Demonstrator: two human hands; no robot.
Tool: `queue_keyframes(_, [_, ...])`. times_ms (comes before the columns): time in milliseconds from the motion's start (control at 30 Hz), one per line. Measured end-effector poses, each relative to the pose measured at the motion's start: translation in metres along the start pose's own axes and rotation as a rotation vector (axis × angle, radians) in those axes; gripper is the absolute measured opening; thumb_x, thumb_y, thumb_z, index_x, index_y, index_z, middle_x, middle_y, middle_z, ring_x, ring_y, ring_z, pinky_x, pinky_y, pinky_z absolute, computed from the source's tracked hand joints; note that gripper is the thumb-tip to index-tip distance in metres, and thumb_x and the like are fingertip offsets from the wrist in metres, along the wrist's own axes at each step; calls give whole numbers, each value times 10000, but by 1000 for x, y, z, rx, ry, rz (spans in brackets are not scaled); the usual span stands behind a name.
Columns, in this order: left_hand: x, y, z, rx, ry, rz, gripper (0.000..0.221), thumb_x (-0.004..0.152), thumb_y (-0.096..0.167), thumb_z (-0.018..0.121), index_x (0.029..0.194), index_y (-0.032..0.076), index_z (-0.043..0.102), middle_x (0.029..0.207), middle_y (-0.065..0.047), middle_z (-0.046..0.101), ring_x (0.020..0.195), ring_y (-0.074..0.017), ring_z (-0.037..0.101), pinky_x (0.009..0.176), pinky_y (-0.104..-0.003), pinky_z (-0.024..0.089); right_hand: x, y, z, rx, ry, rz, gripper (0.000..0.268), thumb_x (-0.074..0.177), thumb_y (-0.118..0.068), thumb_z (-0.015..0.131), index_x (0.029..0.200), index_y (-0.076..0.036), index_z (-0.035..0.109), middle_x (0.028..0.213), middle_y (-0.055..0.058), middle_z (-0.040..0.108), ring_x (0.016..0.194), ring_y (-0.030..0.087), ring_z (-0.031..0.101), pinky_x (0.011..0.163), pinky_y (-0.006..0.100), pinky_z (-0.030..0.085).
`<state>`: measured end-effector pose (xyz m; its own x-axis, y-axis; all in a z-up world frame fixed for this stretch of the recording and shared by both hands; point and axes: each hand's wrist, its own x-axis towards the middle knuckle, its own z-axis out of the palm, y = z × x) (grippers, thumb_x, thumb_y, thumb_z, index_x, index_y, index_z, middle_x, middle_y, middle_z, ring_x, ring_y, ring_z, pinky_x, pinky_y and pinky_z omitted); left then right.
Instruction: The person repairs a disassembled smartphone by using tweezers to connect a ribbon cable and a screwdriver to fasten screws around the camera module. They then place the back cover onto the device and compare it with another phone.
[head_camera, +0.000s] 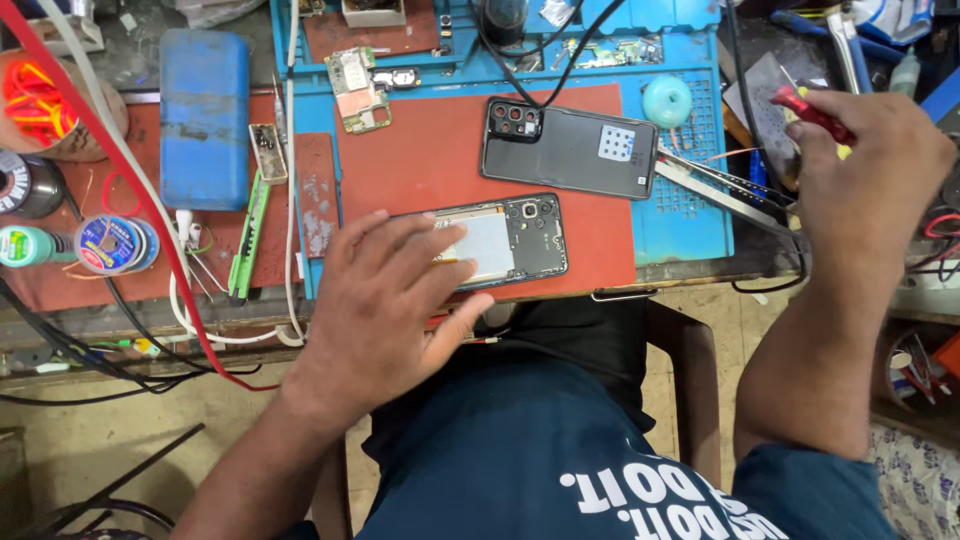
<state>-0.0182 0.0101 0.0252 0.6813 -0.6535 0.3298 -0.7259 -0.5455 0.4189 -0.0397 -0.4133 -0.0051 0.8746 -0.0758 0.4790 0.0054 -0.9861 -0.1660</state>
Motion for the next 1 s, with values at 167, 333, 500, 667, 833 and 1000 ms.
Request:
queue_keyframes(167, [17,-6,-1,-43,-37,8,609,815,370,822,1273,28,613,1359,-161,595,1279,-359,531,1097,-500,377,8,0,9,-95,50,-111,267,907,4,804,1167,-18,746,1084,126,736,991,297,693,920,409,547])
queue_keyframes(333, [36,-9,-4,-140,-95,-17,740,694,311,880,1309,36,572,1231,-144,610,1169,-368,566,1007,-496,429,-24,-59,-13,113,100,-25,173,1032,-5,804,1184,-55,737,1132,99,738,1029,257,707,929,372,552])
queue_keyframes(500, [43,-6,-4,-197,-90,-19,802,655,285,899,1332,39,546,1203,-147,597,1083,-356,629,880,-462,529,-58,-122,-26,319,-4,92,186,993,-73,819,1161,-89,741,1132,81,746,969,236,713,863,333,556])
queue_keyframes(667, [39,21,6,-283,176,-11,839,662,264,912,1373,68,512,1210,-147,569,1097,-357,634,894,-444,556,-63,-159,-26,801,-180,154,306,920,-97,764,1202,-18,675,1096,102,739,1008,180,719,898,308,562])
queue_keyframes(833, [29,53,20,-266,190,-214,844,694,296,937,1366,35,499,1214,-166,577,1071,-327,656,833,-402,565,-77,-183,-8,1646,-288,462,354,1004,-87,648,1332,3,549,1164,74,719,1042,128,695,937,273,550])
queue_keyframes(1000, [3,51,21,-1018,-16,-444,593,876,226,819,1366,17,560,1144,-79,726,1012,-145,706,865,-310,589,-88,-160,4,1563,-462,507,245,1040,-43,645,1261,62,647,986,60,733,867,92,655,777,251,534])
